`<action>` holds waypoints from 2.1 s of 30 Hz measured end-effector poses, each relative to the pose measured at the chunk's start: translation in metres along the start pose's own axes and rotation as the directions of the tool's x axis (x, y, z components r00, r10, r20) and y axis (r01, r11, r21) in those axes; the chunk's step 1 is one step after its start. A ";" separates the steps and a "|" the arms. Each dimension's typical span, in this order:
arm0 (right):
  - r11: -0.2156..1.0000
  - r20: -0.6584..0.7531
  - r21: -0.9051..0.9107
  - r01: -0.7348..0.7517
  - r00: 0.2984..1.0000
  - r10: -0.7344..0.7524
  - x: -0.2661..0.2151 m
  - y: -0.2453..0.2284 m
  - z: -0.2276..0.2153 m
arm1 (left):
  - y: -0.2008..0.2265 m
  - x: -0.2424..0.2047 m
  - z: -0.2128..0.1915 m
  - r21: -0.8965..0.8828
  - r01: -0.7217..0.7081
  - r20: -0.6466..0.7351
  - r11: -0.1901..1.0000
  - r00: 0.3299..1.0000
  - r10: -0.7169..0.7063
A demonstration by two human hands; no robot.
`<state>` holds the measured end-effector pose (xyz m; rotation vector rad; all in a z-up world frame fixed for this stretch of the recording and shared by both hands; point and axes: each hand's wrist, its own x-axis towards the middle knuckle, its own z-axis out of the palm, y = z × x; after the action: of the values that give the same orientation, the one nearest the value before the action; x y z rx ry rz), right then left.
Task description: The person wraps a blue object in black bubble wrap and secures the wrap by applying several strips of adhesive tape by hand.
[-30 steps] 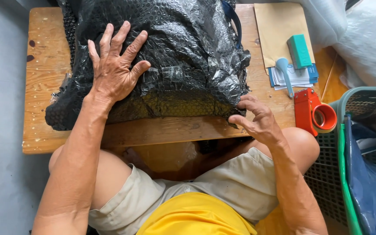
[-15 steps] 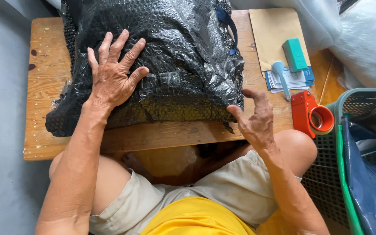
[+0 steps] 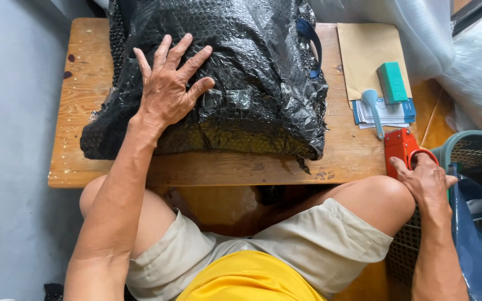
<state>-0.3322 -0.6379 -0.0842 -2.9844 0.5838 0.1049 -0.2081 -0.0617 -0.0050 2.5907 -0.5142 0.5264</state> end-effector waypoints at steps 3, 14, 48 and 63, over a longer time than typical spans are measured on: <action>0.992 -0.025 -0.112 0.064 0.997 -0.067 0.014 0.015 0.011 | 0.002 0.002 -0.003 -0.141 0.008 -0.046 0.990 0.999 -0.014; 0.652 -0.256 0.712 0.260 0.961 -0.104 -0.114 -0.082 -0.098 | 0.126 -0.059 -0.022 -0.620 -0.096 -0.100 0.779 0.994 0.042; 0.600 0.309 0.794 0.097 0.785 -0.536 -0.244 -0.211 0.008 | 0.147 -0.206 0.047 -0.823 0.568 0.500 -0.017 0.709 -0.497; 0.580 0.030 0.765 0.279 0.885 -0.465 -0.229 -0.212 0.008 | 0.187 -0.171 0.005 -0.376 -0.447 -0.243 0.811 0.893 0.379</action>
<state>-0.4644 -0.3566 -0.0544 -2.1551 -0.0721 0.1322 -0.4347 -0.1742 -0.0195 2.0001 -1.0302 0.6682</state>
